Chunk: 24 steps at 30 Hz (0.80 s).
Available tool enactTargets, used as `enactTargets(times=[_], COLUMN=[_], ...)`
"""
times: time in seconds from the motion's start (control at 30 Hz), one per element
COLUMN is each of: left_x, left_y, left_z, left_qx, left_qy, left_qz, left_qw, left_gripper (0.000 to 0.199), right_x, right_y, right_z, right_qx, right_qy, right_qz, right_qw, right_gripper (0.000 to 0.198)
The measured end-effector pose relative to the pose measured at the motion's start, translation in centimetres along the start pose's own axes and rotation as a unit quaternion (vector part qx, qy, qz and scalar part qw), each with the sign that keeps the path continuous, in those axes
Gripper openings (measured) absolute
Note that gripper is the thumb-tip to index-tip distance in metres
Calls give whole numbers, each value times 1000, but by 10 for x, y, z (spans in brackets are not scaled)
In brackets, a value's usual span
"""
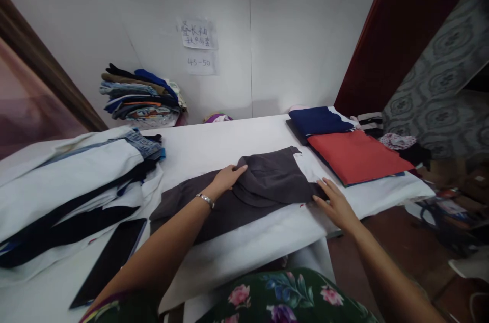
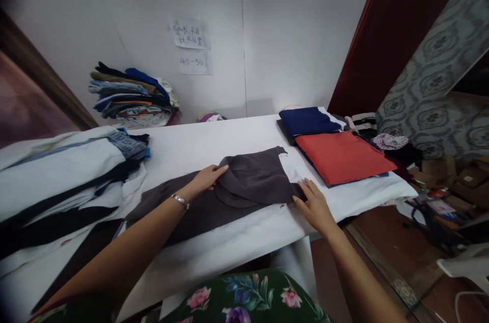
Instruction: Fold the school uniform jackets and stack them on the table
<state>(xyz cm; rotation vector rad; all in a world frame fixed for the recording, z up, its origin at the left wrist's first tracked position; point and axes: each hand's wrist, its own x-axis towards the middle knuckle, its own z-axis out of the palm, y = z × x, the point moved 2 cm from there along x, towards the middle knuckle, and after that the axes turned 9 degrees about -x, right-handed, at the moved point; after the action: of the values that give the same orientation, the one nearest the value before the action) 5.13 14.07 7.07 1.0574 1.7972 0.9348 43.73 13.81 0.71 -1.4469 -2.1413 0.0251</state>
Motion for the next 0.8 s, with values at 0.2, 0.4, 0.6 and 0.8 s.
enactTargets(times=[0.2,0.4,0.6,0.8], left_x=[-1,-22,-34,-35], left_y=[33,41,-46,-38], left_z=[11,-25,-33,-38], left_qx=[-115,-443,-425,-385], left_qy=[-4,-34,51,57], left_qz=[13,99,-91,12], left_qw=[993,891,899,921], left_gripper=[27,28,25,36], right_x=[-2,9,3,10], right_y=[6,-8,-15,-17], right_z=[5,-5,18,17], right_qx=[49,61,48,35], right_qy=[-51,-35,-59,-24], right_qz=[-4,-34,-90,-92], right_qw=[997,997,993,995], right_gripper=[63,60,70,71])
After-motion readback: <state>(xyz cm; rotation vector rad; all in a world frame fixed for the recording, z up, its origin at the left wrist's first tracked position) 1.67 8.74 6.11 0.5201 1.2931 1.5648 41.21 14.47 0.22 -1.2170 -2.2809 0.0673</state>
